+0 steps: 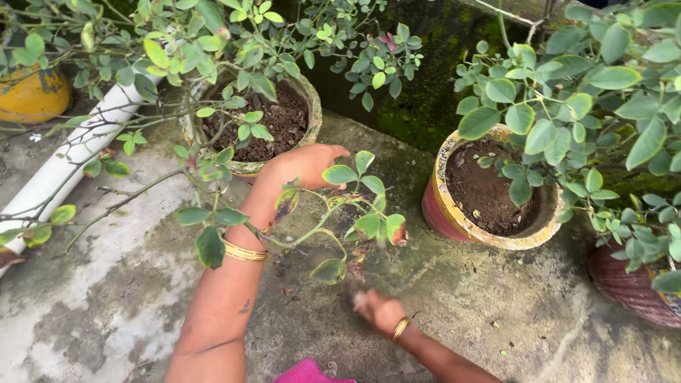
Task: The person prunes rose bushes by hand and with a hand trowel, removing dead leaves and small stems from several potted plants on a balcony.
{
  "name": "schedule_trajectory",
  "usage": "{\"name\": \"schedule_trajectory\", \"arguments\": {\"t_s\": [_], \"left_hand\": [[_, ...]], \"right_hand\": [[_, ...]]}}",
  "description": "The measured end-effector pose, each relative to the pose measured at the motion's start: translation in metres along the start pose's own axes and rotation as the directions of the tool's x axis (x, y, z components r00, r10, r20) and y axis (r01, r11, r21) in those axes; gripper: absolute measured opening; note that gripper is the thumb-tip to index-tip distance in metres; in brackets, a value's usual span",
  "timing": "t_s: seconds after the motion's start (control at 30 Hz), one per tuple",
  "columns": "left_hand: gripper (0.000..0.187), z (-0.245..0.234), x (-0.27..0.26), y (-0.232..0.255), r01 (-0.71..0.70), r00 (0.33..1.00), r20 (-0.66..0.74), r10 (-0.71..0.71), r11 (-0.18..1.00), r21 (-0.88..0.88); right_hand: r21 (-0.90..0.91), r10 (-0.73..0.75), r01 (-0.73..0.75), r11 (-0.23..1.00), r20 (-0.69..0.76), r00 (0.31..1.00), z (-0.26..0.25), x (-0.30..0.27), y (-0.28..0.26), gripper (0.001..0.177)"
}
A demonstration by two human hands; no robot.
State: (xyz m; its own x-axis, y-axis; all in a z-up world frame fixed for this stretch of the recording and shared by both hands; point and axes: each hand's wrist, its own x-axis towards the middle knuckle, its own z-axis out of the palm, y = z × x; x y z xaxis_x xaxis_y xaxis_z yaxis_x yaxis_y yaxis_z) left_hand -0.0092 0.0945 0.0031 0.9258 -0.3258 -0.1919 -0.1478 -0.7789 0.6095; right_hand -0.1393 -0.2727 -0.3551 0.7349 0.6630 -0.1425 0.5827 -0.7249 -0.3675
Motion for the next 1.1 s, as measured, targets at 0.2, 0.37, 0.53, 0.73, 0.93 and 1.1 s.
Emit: {"name": "schedule_trajectory", "arguments": {"t_s": [0.2,0.37,0.53,0.73,0.93,1.1], "left_hand": [[0.082,0.007,0.007,-0.01,-0.044,0.998,-0.044,0.047,0.996,0.072],[0.083,0.004,-0.001,-0.013,0.043,0.997,-0.065,-0.041,0.999,0.029],[0.083,-0.008,-0.017,-0.011,0.089,0.994,-0.057,-0.088,0.996,0.001],[0.08,-0.025,-0.034,-0.02,0.192,0.975,-0.106,-0.197,0.98,-0.054],[0.082,-0.023,-0.032,-0.026,0.258,0.958,-0.11,-0.265,0.963,-0.072],[0.081,-0.022,-0.033,-0.031,0.218,0.969,-0.112,-0.221,0.975,-0.04]], "right_hand": [[-0.073,-0.516,0.54,0.838,0.216,0.829,0.024,0.016,-0.039,0.035],[-0.077,-0.174,0.185,0.98,0.125,0.977,0.008,0.095,-0.003,0.022],[-0.398,-0.271,0.123,0.909,-0.339,0.901,-0.028,0.139,0.038,0.028],[0.064,-0.141,0.146,0.987,-0.077,0.987,-0.02,0.128,-0.012,0.025],[-0.03,-0.364,0.376,0.926,0.187,0.912,0.053,0.084,-0.115,0.032],[-0.169,0.024,0.024,0.985,0.276,0.961,0.044,0.137,-0.12,0.039]]}}
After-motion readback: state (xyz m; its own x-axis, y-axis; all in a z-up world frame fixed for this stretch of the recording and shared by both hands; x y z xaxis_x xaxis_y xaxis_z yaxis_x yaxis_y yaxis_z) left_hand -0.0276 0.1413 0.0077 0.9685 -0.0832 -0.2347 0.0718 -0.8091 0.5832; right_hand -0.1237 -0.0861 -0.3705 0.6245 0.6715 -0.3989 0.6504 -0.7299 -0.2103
